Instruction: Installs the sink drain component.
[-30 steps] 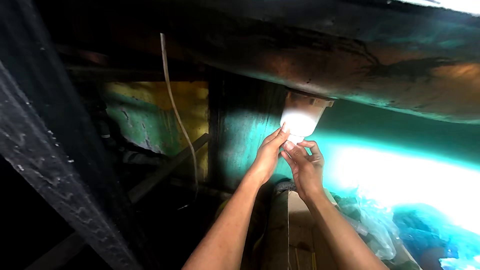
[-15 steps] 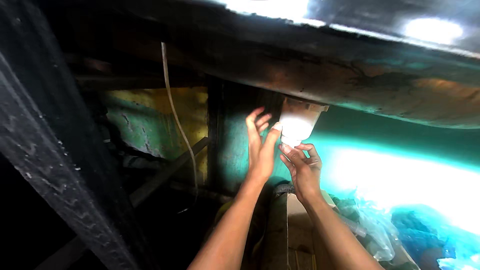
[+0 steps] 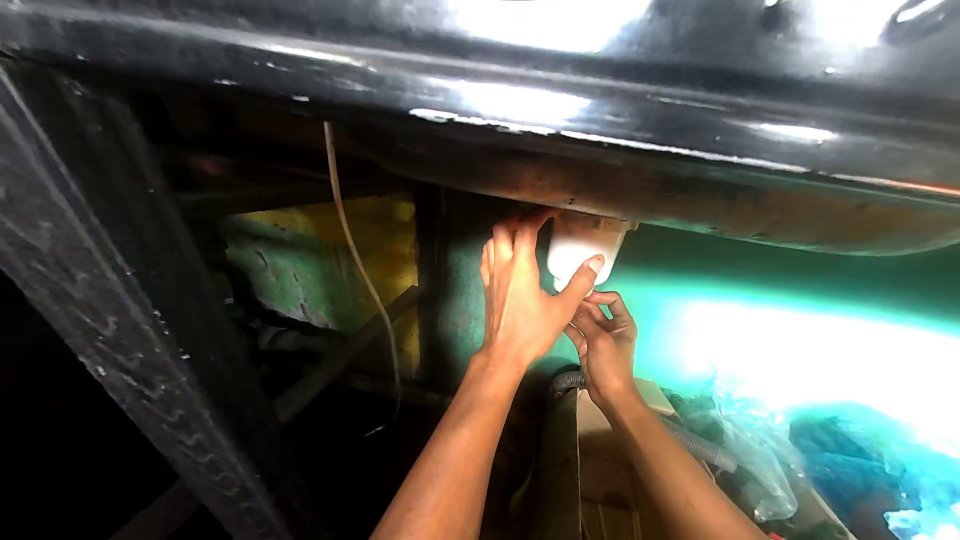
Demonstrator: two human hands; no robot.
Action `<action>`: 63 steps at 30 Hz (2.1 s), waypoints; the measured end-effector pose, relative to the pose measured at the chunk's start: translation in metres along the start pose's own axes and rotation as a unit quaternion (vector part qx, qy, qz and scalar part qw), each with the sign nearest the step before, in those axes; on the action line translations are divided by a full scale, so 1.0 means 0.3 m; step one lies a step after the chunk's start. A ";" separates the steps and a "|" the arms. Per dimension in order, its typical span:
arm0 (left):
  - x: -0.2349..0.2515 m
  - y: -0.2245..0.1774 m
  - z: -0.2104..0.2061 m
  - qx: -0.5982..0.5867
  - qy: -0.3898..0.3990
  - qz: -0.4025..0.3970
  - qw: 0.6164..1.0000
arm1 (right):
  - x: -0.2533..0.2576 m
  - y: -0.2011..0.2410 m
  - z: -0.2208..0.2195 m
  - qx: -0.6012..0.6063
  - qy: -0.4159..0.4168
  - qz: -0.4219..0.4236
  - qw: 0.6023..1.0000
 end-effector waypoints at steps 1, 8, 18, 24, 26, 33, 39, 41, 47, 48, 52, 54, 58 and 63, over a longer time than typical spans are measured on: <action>-0.004 0.018 -0.022 0.011 -0.017 -0.006 1.000 | 0.002 -0.002 0.001 0.002 -0.001 0.000 1.000; 0.032 -0.054 0.098 -0.003 0.105 0.024 0.994 | 0.019 -0.003 -0.006 0.010 -0.023 -0.001 1.000; -0.065 0.004 -0.017 -0.138 0.206 0.124 0.961 | 0.024 0.007 -0.011 0.001 -0.023 0.007 1.000; -0.075 0.000 -0.034 -0.164 0.208 0.118 0.957 | 0.022 0.016 -0.015 0.013 -0.024 0.010 1.000; -0.069 -0.003 -0.029 -0.155 0.206 0.122 0.958 | 0.022 0.018 -0.017 0.020 -0.028 0.007 0.999; -0.063 -0.019 -0.014 -0.114 0.211 0.144 0.960 | 0.027 0.019 -0.013 0.031 -0.019 -0.005 0.999; -0.067 -0.034 -0.011 -0.104 0.189 0.165 0.962 | 0.034 0.010 0.001 0.075 0.013 -0.051 0.996; -0.069 -0.036 -0.012 -0.100 0.180 0.170 0.964 | 0.038 0.005 0.007 0.094 0.022 -0.061 0.993; -0.064 -0.023 -0.014 -0.149 0.200 0.160 0.955 | 0.036 0.010 -0.004 0.054 -0.019 -0.022 0.998; -0.060 -0.018 -0.015 -0.162 0.208 0.152 0.952 | 0.034 0.011 -0.008 0.042 -0.025 -0.012 0.999; -0.052 -0.002 -0.023 -0.196 0.234 0.121 0.944 | 0.020 0.014 -0.022 0.004 -0.051 0.030 0.998; -0.053 0.002 -0.028 -0.208 0.244 0.114 0.940 | 0.016 0.014 -0.023 -0.012 -0.058 0.047 0.997; -0.054 0.001 -0.031 -0.241 0.252 0.110 0.931 | 0.015 0.018 -0.024 -0.039 -0.061 0.065 0.995; -0.063 -0.009 -0.027 -0.248 0.271 0.130 0.921 | 0.018 0.026 -0.018 -0.063 -0.043 0.070 0.995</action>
Point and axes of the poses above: each hand's wrist, its own x-axis towards the middle knuckle, its own z-axis out of the back of the hand, y = z × x, the point moved 5 cm from there along x, towards the middle knuckle, and after that the axes turned 15 degrees about x, right-handed, at the moved point
